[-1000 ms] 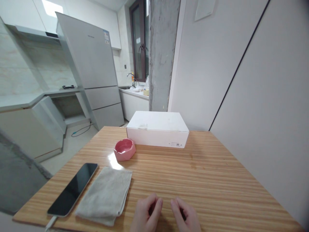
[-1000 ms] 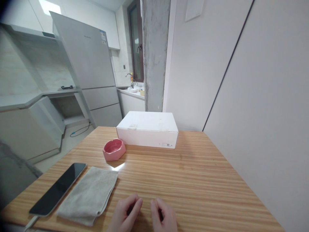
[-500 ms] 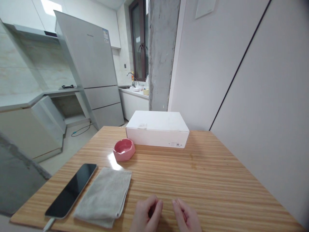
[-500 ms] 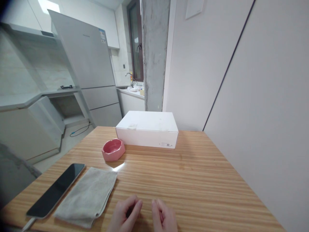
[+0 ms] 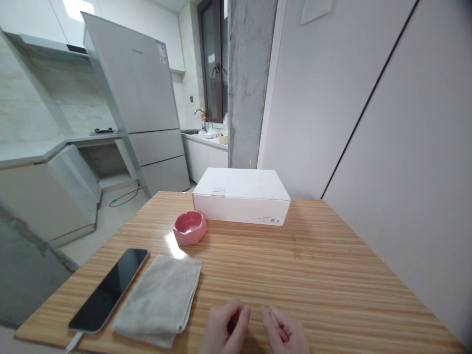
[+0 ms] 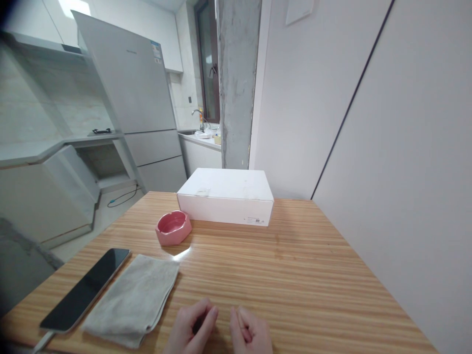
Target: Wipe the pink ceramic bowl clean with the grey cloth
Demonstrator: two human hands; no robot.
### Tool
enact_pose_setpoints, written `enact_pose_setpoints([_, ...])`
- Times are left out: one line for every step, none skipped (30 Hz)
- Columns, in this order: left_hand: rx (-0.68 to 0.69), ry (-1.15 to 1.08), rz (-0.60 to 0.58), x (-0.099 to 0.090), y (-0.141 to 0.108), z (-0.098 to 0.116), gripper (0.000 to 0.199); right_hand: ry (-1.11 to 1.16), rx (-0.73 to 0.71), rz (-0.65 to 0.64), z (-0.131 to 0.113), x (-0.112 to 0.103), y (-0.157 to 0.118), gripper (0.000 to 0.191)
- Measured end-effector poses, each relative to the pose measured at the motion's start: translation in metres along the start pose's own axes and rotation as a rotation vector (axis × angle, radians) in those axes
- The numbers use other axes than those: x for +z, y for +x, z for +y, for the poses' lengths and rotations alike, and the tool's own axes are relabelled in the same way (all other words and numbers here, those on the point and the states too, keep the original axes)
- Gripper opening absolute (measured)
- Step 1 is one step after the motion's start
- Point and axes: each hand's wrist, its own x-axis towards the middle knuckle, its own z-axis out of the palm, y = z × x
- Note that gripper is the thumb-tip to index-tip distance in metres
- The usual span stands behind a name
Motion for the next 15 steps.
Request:
enact_pose_setpoints([0.002,0.000,-0.002,0.000,0.000,0.001,0.050,-0.009,-0.003,0.002,-0.002,0.000,0.000,0.055])
enact_pose_setpoints([0.002,-0.001,-0.004,0.000,0.000,0.001,0.050,-0.014,-0.005,0.001,-0.004,0.000,0.000,0.056])
enact_pose_setpoints([0.002,-0.004,-0.004,-0.001,0.000,0.002,0.050,-0.015,-0.005,-0.003,-0.005,-0.001,0.000,0.056])
enact_pose_setpoints([0.001,-0.010,-0.003,-0.001,0.000,0.002,0.049,-0.013,-0.005,-0.009,-0.007,-0.001,0.000,0.056])
enact_pose_setpoints([0.000,-0.015,0.000,-0.001,0.000,0.003,0.049,-0.007,-0.005,-0.017,-0.008,-0.001,0.000,0.056])
enact_pose_setpoints([-0.001,-0.019,0.003,-0.001,0.000,0.004,0.048,-0.001,-0.005,-0.024,-0.009,-0.002,0.000,0.055])
enact_pose_setpoints([-0.002,-0.021,0.003,-0.002,-0.001,0.004,0.048,0.001,-0.006,-0.032,-0.009,-0.003,0.000,0.055])
enact_pose_setpoints([-0.004,-0.021,0.001,-0.002,-0.001,0.006,0.047,-0.001,-0.007,-0.042,-0.008,-0.004,0.001,0.054])
enact_pose_setpoints([-0.007,-0.021,-0.003,-0.003,-0.001,0.007,0.046,-0.005,-0.010,-0.062,-0.007,-0.005,0.001,0.053])
enact_pose_setpoints([-0.012,-0.020,-0.011,-0.004,-0.001,0.008,0.046,-0.013,-0.016,-0.091,-0.006,-0.006,0.002,0.052])
enact_pose_setpoints([-0.017,-0.020,-0.019,-0.005,-0.001,0.010,0.045,-0.022,-0.025,-0.119,-0.005,-0.007,0.003,0.051])
enact_pose_setpoints([-0.022,-0.020,-0.026,-0.006,-0.002,0.011,0.044,-0.030,-0.036,-0.143,-0.003,-0.009,0.003,0.050])
enact_pose_setpoints([-0.025,-0.020,-0.034,-0.007,-0.002,0.013,0.044,-0.037,-0.047,-0.157,-0.003,-0.009,0.004,0.050])
enact_pose_setpoints([-0.029,-0.017,-0.045,-0.008,-0.001,0.014,0.044,-0.042,-0.058,-0.165,-0.002,-0.010,0.005,0.049])
enact_pose_setpoints([-0.031,-0.014,-0.059,-0.009,-0.001,0.016,0.043,-0.047,-0.068,-0.162,-0.002,-0.011,0.005,0.049])
